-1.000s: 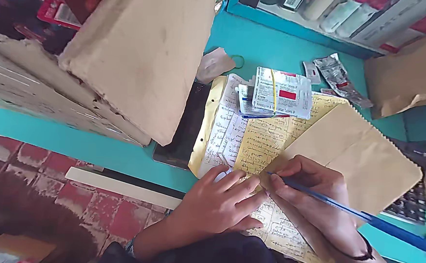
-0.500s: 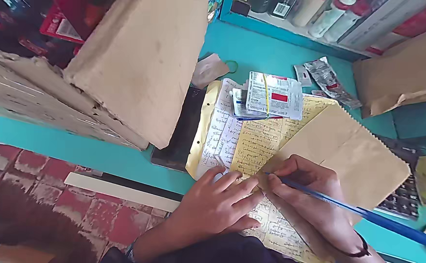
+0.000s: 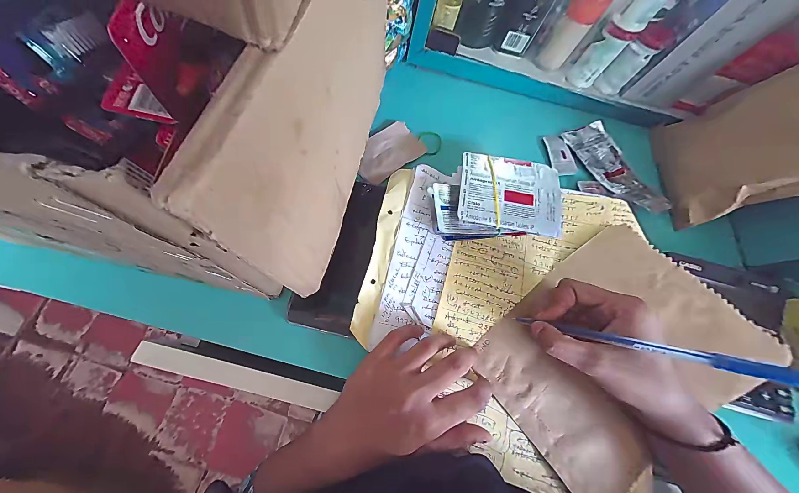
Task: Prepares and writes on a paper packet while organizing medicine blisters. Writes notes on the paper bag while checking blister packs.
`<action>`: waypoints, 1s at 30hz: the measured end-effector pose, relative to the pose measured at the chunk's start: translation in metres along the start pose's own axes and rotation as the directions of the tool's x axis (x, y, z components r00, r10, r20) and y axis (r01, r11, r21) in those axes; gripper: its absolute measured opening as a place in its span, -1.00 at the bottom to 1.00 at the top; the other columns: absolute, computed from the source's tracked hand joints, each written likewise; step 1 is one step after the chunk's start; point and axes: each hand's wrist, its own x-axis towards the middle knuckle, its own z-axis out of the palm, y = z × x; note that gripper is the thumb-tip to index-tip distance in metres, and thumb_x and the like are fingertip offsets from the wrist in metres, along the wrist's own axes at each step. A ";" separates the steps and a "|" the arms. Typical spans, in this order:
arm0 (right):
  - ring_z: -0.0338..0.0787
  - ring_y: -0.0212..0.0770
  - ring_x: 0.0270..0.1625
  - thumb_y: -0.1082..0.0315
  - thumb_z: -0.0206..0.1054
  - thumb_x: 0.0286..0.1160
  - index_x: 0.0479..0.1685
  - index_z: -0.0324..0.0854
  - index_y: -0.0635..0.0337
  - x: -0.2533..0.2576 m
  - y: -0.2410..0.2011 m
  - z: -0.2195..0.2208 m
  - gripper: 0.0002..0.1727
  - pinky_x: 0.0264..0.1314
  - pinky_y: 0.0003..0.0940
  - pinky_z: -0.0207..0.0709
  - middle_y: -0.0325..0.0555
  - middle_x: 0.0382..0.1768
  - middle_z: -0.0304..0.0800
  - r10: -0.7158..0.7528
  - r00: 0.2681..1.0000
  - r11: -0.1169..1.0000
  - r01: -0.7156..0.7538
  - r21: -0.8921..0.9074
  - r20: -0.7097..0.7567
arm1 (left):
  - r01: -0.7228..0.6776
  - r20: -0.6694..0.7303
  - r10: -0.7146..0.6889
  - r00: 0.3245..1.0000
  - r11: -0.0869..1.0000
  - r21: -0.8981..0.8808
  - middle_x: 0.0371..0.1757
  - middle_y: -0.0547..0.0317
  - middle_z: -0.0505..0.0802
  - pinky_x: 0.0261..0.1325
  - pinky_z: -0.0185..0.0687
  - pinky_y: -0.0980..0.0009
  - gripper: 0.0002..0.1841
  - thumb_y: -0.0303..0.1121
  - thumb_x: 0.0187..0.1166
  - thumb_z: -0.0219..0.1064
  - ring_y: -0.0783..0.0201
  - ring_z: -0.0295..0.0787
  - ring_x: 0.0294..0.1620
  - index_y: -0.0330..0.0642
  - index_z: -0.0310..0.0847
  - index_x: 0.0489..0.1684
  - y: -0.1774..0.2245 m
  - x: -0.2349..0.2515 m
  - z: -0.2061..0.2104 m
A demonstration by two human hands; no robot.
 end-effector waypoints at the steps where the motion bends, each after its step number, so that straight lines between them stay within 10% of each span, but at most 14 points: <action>1: 0.69 -0.75 -0.46 0.29 0.47 0.12 -0.41 0.61 -0.23 -0.001 0.000 0.002 -0.84 -0.44 -0.80 0.56 -0.71 -0.48 0.76 -0.013 1.000 1.000 0.013 0.002 -0.020 | 0.002 -0.001 -0.002 1.000 1.000 0.000 0.16 0.29 0.87 0.40 0.44 0.22 -0.59 0.18 0.74 0.03 0.19 0.71 0.29 0.27 0.76 0.06 0.000 0.000 0.000; 30: 0.65 -0.78 -0.49 0.33 0.45 0.09 -0.44 0.60 -0.15 -0.005 0.004 0.008 -0.86 -0.45 -0.83 0.52 -0.69 -0.51 0.71 -0.036 0.996 0.998 0.032 -0.054 -0.084 | 0.019 0.012 -0.019 1.000 1.000 0.011 0.18 0.29 0.86 0.42 0.41 0.24 -0.60 0.19 0.74 0.03 0.22 0.71 0.28 0.30 0.76 0.09 0.001 0.000 -0.001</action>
